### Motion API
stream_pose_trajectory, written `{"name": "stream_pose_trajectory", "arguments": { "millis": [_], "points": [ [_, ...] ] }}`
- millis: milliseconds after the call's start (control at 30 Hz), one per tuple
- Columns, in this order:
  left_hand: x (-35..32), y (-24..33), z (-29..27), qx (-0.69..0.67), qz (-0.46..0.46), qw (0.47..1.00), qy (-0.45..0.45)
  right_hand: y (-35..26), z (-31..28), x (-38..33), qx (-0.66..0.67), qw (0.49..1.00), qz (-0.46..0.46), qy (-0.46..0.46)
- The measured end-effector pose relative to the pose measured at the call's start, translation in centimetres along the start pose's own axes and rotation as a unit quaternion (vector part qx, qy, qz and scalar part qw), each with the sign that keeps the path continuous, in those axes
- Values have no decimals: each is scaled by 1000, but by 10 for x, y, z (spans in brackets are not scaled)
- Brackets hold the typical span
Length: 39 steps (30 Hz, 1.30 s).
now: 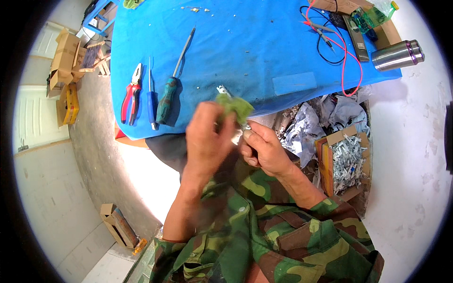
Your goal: The person disassembles a small metal component on a blue workbench. They use pliers and a screwdriver to remove parts and wipe the components with a green cloth.
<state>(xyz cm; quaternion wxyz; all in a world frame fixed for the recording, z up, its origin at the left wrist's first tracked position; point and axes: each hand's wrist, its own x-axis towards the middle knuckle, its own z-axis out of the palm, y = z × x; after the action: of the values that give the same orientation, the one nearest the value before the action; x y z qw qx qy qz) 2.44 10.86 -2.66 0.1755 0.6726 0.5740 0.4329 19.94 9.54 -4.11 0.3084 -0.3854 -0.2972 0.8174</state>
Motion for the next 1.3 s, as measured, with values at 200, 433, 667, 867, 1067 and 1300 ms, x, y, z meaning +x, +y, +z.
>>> {"name": "stream_pose_trajectory", "arguments": {
  "millis": [200,433,667,867,1067,1300],
  "points": [
    [-3,13,-16,-39,-36,998,-39,-1,-1,0,132,991,31,20],
    [-10,17,2,42,13,997,-70,1,4,-1,125,990,29,55],
    [15,3,-2,23,-55,998,-28,12,-1,0,224,974,23,-4],
    [-11,29,-2,-1,7,996,-94,9,-3,-1,261,962,67,33],
    [19,4,0,104,-12,994,-38,13,3,-5,278,960,42,6],
    [12,20,-15,19,-44,996,-72,13,-3,-3,303,951,68,1]
  ]
}}
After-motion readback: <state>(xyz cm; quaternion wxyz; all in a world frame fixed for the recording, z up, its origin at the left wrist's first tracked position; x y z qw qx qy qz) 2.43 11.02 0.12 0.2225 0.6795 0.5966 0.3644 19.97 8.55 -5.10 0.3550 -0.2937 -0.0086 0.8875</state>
